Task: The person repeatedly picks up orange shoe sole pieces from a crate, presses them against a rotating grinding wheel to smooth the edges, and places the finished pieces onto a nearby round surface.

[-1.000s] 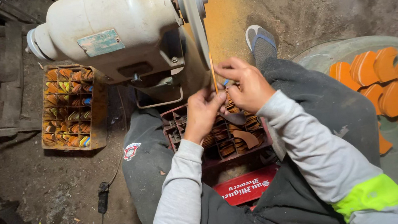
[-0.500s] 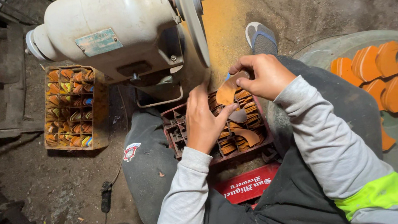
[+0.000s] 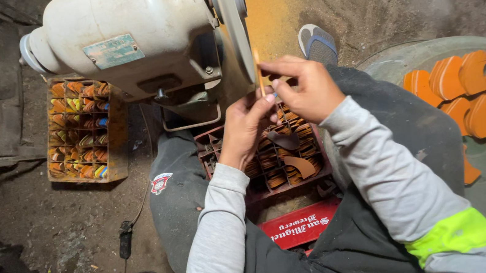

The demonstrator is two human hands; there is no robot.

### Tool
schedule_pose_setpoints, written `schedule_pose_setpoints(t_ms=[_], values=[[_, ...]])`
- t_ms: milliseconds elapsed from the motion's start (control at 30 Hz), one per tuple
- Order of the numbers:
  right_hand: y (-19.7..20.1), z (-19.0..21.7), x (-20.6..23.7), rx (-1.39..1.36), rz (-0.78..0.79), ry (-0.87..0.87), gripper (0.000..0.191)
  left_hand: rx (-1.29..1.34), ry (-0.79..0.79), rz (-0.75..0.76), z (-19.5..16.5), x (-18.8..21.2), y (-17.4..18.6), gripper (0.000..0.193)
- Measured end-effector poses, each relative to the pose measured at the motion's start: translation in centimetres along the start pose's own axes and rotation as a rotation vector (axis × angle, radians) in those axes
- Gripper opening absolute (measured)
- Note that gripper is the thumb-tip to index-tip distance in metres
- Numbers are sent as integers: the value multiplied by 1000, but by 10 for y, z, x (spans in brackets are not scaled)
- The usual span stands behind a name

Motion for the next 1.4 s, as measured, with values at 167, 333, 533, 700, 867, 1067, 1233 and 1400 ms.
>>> schedule_pose_setpoints(t_ms=[167,333,533,700,867,1067,1233,1400], values=[[-15,-14,-8,-130,-45,-18,54,84,19,32,-4,-8,2,30],[-21,-35,1,-38,-37,55,52,78,70,18,15,-10,16,31],[-23,-73,14,125,266,-89,42,-471,-94,-144,43,0,36,35],[-11,-57,10,40,142,-176,40,-363,-80,-116,32,0,20,34],[-14,-10,-5,152,-61,129,47,-15,13,-8,1,-7,7,29],[-19,-15,1,165,-37,149,49,83,85,41,15,-6,14,29],[-17,-40,17,142,265,20,44,-383,-38,-113,39,6,36,37],[-9,-39,16,46,263,-127,41,-558,-239,-128,24,4,22,35]])
Point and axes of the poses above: each hand's wrist, its own x-axis away from the middle knuckle, its own y-axis out of the back of the hand, z = x × y, the point moved 7 cm from there along -x, towards the middle knuckle, and after that the axes turned 10 degrees about -z, right-handed, at the moved point
